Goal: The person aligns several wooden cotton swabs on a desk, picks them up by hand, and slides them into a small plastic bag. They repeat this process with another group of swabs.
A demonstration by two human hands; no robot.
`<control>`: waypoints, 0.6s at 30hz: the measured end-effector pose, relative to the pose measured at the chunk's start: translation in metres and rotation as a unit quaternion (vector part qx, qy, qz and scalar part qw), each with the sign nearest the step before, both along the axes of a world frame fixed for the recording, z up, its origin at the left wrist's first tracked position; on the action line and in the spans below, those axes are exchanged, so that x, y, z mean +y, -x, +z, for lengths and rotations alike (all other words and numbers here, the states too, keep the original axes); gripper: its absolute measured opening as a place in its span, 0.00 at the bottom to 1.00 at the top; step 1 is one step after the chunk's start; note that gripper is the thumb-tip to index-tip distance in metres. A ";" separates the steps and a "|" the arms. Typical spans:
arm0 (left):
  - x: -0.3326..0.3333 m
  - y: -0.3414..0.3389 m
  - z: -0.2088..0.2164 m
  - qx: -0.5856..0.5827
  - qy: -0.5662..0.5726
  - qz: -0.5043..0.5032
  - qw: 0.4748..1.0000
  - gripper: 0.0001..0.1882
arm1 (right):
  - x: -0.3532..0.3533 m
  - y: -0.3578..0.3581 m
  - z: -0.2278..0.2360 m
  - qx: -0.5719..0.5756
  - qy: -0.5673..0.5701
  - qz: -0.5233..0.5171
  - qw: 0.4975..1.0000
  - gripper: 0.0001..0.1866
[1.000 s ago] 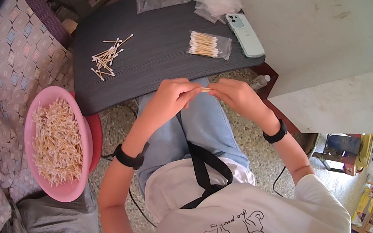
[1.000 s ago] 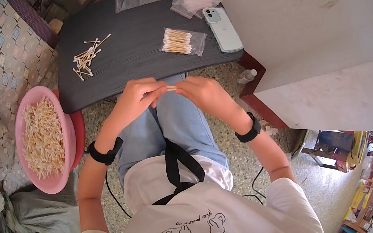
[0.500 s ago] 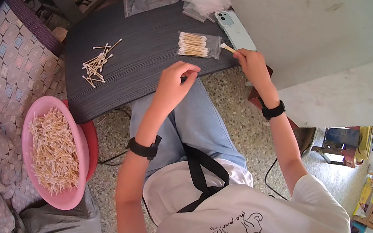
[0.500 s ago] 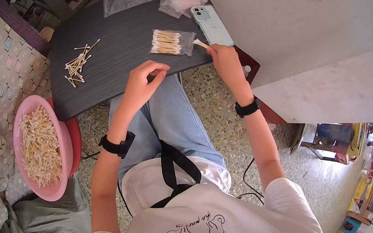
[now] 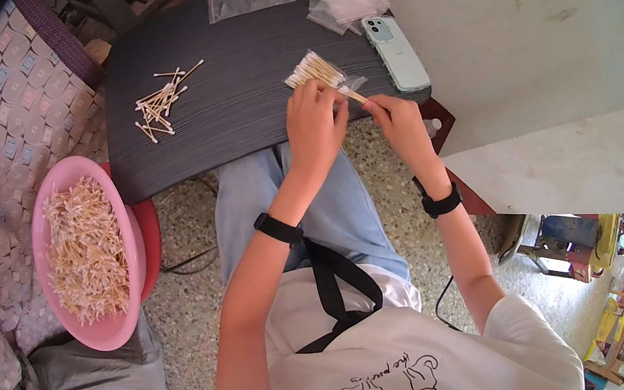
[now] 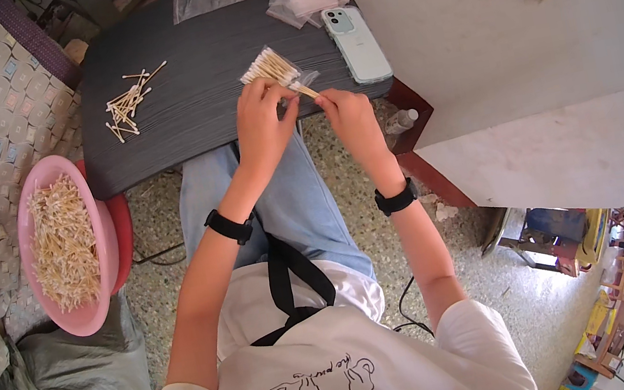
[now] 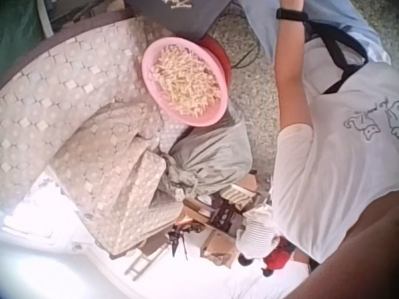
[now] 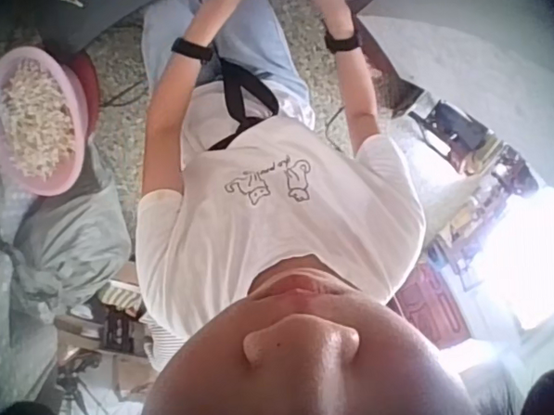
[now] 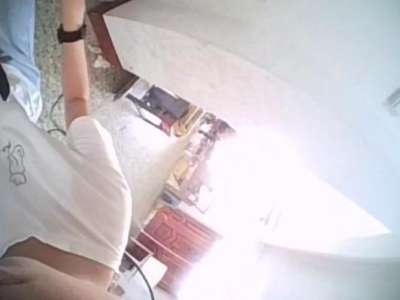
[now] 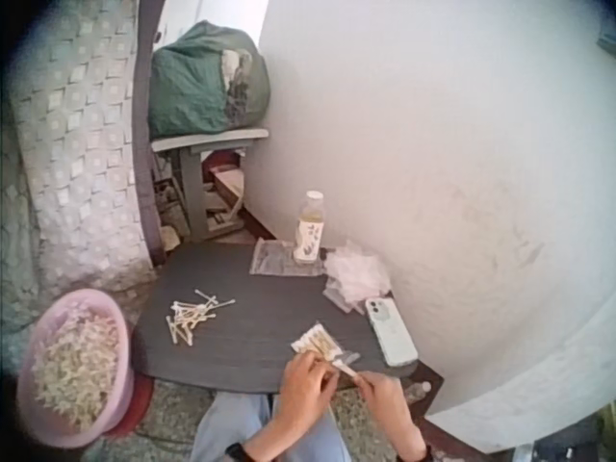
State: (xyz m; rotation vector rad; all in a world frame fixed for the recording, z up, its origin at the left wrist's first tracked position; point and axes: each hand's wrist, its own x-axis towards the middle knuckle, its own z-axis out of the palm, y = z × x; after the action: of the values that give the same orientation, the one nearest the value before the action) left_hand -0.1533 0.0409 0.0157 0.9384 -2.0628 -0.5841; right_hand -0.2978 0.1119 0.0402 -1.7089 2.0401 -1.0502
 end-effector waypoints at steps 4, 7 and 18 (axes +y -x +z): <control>-0.011 -0.001 -0.010 0.034 0.099 -0.032 0.994 0.07 | -0.004 -0.001 -0.007 -0.010 0.011 -0.010 1.000 0.08; -0.015 0.000 -0.015 -0.009 0.104 -0.081 0.991 0.06 | -0.010 -0.001 -0.016 -0.006 0.057 -0.011 0.998 0.07; -0.021 0.003 -0.025 -0.005 0.035 -0.109 0.993 0.11 | -0.031 -0.006 -0.023 -0.037 0.056 -0.020 0.998 0.17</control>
State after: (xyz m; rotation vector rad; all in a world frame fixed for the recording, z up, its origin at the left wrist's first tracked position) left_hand -0.1561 0.0199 -0.0090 0.6812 -2.1967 -0.6162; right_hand -0.2914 0.0808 0.0168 -1.6622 2.0124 -1.2434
